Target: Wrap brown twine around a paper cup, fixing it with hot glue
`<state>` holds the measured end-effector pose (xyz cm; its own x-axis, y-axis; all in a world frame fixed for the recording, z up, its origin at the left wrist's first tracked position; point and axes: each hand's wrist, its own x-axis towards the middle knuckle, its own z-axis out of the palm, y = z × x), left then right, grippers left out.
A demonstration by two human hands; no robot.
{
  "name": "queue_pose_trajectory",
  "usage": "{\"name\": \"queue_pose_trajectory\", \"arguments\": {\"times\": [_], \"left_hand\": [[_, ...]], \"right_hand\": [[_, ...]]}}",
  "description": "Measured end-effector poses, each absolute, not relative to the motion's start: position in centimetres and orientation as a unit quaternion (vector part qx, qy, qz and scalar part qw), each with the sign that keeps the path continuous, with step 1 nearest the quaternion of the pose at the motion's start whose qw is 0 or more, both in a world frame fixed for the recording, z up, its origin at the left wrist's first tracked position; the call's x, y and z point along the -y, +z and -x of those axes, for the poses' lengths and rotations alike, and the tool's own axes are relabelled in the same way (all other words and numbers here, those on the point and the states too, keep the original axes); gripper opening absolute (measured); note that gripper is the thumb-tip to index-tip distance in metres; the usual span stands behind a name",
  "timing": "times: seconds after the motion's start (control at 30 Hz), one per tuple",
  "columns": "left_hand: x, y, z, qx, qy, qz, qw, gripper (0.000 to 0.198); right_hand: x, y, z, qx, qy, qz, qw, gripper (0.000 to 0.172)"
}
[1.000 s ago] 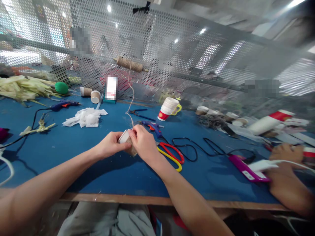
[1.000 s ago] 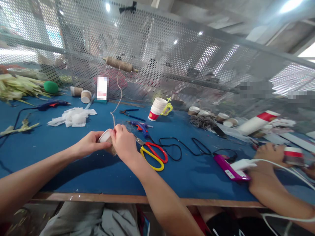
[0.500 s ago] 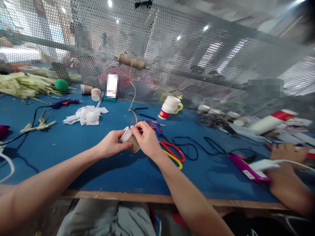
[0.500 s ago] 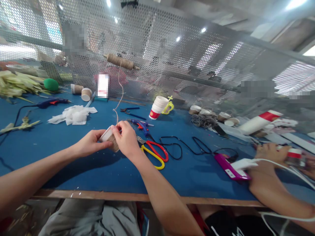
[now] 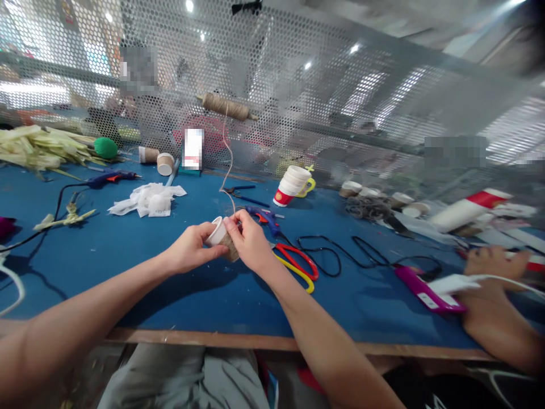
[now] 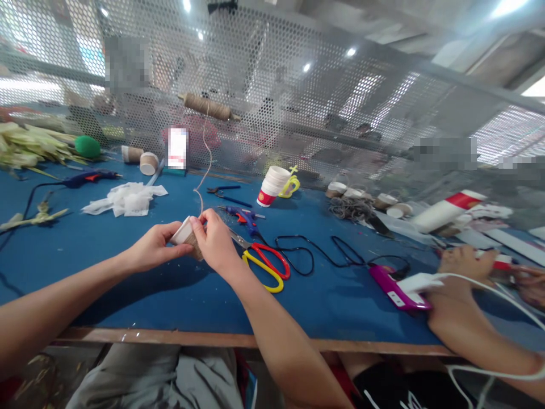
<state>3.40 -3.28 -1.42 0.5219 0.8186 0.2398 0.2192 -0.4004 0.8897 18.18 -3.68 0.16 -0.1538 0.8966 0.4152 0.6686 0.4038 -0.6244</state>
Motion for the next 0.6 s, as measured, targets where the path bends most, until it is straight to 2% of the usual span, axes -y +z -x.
{"name": "queue_pose_trajectory", "arguments": {"times": [0.17,0.3,0.6], "left_hand": [[3.58,-0.85,-3.51,-0.332,0.348,-0.73,0.486,0.027],[3.59,-0.42,-3.58,-0.339,0.377,-0.666,0.548,0.019],[3.26,-0.58,-3.6,-0.342,0.383,-0.625,0.588,0.012]], "right_hand": [[3.69,0.01,-18.16,0.754,0.111,0.515,0.393,0.019],[3.95,0.07,-17.94,0.774,0.064,0.5,0.382,0.018],[4.17,0.15,-17.87,0.791,0.013,0.493,0.362,0.015]]}}
